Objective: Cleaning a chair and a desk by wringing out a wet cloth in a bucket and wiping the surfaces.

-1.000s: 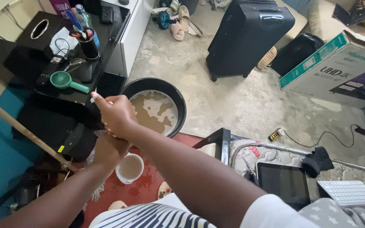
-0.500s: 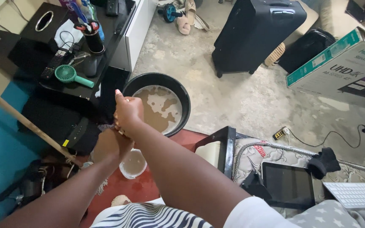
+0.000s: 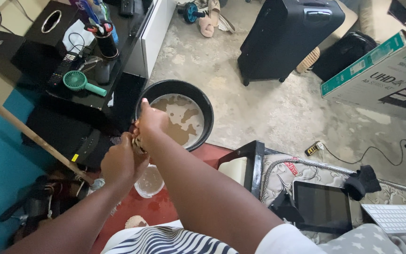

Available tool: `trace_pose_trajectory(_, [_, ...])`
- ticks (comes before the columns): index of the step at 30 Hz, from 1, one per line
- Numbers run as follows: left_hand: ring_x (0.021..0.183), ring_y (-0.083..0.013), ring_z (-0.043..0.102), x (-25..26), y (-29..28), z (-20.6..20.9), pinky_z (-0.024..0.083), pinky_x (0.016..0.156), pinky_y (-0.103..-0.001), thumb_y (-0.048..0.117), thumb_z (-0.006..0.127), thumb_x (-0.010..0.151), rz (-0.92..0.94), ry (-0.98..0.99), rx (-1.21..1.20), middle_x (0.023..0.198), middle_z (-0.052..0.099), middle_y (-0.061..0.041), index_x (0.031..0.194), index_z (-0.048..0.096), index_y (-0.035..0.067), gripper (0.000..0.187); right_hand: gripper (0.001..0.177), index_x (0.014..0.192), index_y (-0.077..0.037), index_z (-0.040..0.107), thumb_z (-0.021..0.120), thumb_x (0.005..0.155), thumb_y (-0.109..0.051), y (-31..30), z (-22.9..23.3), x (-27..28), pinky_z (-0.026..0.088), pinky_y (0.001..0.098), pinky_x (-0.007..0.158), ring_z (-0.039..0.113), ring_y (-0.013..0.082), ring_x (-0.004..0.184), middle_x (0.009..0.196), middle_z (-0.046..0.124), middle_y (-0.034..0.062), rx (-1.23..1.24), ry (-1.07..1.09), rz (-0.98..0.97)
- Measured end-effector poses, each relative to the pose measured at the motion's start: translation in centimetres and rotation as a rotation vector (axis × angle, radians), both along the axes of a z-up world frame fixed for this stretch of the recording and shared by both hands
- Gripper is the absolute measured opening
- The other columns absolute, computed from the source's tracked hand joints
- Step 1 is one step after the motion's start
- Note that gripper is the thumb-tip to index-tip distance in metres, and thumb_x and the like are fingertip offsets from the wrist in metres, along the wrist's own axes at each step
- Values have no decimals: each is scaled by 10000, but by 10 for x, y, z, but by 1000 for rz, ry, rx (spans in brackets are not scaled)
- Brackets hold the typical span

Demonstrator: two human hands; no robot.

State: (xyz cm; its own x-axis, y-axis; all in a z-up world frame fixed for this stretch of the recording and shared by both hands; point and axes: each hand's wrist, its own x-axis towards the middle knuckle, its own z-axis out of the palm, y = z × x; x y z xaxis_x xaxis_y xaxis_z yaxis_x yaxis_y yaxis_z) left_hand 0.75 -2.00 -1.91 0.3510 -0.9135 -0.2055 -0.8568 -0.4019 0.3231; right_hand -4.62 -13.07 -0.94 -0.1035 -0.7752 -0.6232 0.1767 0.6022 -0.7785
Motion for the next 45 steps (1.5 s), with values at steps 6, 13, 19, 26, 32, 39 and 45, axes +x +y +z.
trace_pose_trajectory(6, [962, -369, 731, -2, 10, 19, 587, 756, -501, 470, 862, 751, -48, 143, -13, 1089, 712, -158, 1285, 479, 129, 740, 389, 756, -47, 539, 711, 945, -340, 3, -1, -8, 403, 372, 415, 451, 212, 424, 554, 499, 85, 128, -226, -149])
trace_pose_trajectory(13, [1035, -400, 686, 5, 18, -4, 558, 778, -509, 415, 914, 653, -78, 123, -297, 1173, 667, -196, 1250, 534, 72, 787, 356, 787, -32, 544, 745, 943, -282, -3, -16, -6, 489, 342, 467, 510, 205, 475, 611, 552, 93, 229, -306, -282])
trace_pose_trajectory(19, [947, -353, 738, 4, 14, 7, 580, 806, -462, 323, 941, 675, 92, 348, -163, 1019, 745, -161, 1089, 654, 45, 575, 310, 929, -61, 528, 695, 956, -321, 0, -7, -10, 543, 389, 628, 588, 257, 636, 782, 609, 155, 257, -389, -172])
trace_pose_trajectory(26, [716, -197, 751, 7, 18, 40, 597, 588, -292, 130, 668, 875, 441, 1296, 230, 886, 761, -160, 997, 665, -14, 189, 387, 1029, -25, 603, 455, 978, -380, -5, -43, -46, 549, 466, 808, 632, 308, 827, 919, 654, 162, 308, -766, 207])
trace_pose_trajectory(32, [467, -34, 482, 19, 27, 51, 375, 372, -150, 107, 643, 870, 372, 2063, 361, 702, 584, -7, 953, 603, 74, 98, 404, 1205, -51, 626, 731, 980, -369, 35, -13, -72, 515, 435, 909, 640, 266, 973, 1058, 688, 114, 75, -778, 398])
trace_pose_trajectory(39, [415, -21, 353, 6, 50, 66, 239, 348, -186, 168, 598, 918, 4, 2481, 477, 643, 486, 11, 1034, 559, 50, 170, 863, 1670, -226, 273, 754, 955, -267, 61, 43, -59, 355, 578, 1234, 326, 511, 1489, 1616, 327, 314, -125, -1497, 614])
trace_pose_trajectory(45, [388, -27, 308, 8, 58, 71, 204, 340, -203, 211, 617, 947, -86, 2522, 538, 586, 443, 27, 951, 527, 82, 157, 852, 1683, -305, 144, 663, 1034, -114, 41, 60, -50, 535, 436, 1125, 371, 443, 1495, 1690, 134, 290, -390, -1538, 918])
